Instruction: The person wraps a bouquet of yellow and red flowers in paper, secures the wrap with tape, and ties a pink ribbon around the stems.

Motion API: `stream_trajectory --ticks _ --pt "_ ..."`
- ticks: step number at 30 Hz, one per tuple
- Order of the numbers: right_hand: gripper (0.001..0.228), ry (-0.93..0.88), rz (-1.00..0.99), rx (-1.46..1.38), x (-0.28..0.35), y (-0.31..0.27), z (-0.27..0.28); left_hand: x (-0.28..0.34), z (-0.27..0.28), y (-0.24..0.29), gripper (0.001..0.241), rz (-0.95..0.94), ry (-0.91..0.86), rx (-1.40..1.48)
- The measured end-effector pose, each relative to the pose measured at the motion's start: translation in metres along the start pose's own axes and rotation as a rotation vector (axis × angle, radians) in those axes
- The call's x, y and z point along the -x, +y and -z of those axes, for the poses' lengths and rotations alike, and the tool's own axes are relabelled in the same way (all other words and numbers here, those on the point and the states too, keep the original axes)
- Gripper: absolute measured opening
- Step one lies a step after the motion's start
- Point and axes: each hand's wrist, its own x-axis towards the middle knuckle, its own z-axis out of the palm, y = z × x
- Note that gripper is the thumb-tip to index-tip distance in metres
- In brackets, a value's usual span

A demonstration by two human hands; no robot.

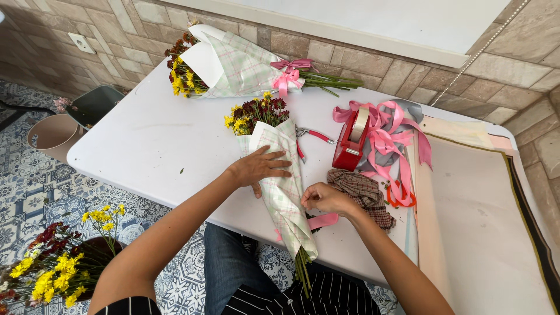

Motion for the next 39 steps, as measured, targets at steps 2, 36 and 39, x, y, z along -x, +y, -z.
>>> stream_trajectory --ticks 2,36,39 --pt "0.014 0.003 0.003 -0.054 0.006 -0.006 -0.001 0.000 0.001 -0.002 0.116 -0.005 -0.006 0.013" --pt "0.037 0.228 -0.019 -0.171 0.006 0.024 -0.030 0.030 0.068 0.063 0.126 0.267 0.088 0.341" --pt "0.041 0.222 -0.045 -0.084 0.002 0.031 -0.028 0.031 0.065 0.062 0.127 0.256 0.107 0.330"
